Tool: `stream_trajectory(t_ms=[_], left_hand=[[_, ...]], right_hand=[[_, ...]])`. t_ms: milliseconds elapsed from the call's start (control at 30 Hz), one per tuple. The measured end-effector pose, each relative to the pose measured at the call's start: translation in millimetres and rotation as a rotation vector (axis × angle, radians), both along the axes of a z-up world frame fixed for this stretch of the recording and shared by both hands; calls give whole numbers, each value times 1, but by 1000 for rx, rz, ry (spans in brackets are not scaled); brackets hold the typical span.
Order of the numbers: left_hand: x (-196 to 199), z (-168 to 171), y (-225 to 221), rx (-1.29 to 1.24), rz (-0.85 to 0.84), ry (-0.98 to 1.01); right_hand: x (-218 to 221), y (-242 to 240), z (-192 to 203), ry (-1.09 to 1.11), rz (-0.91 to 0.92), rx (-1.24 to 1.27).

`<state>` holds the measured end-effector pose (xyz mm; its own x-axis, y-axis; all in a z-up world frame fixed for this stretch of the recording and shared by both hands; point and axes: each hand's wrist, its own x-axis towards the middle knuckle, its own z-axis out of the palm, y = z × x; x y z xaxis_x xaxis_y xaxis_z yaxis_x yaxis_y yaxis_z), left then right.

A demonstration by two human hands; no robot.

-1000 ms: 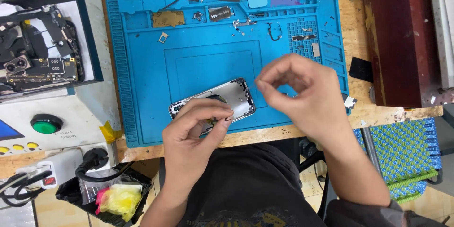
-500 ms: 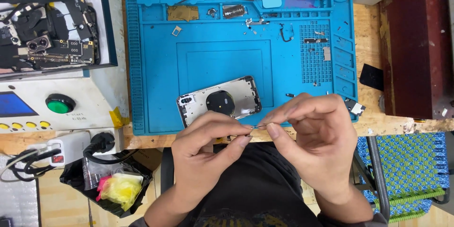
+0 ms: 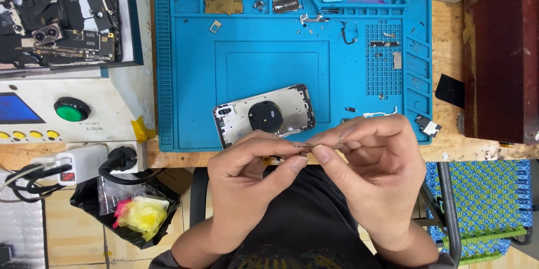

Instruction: Applying adhesive tape to a phone ribbon cable and trimming it with scissors at a repair bench.

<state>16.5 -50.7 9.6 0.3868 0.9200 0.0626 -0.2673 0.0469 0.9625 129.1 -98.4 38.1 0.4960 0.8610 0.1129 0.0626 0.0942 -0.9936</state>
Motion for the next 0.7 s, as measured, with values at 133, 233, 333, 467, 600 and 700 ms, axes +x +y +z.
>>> stream_trajectory(t_ms=[133, 233, 333, 467, 600, 700], left_hand=[[1, 0, 0, -8, -18, -28], [1, 0, -1, -15, -16, -27], [1, 0, -2, -13, -11, -30], [2, 1, -2, -22, -16, -40], [2, 1, -3, -76, -33, -59], [2, -1, -3, -100, -39, -60]], right_hand=[[1, -1, 0, -5, -2, 9], [0, -2, 1, 5, 3, 2], [0, -2, 3, 8, 5, -10], [0, -2, 4, -8, -23, -70], [1, -2, 6, 39, -8, -91], [1, -2, 8, 20, -6, -125]])
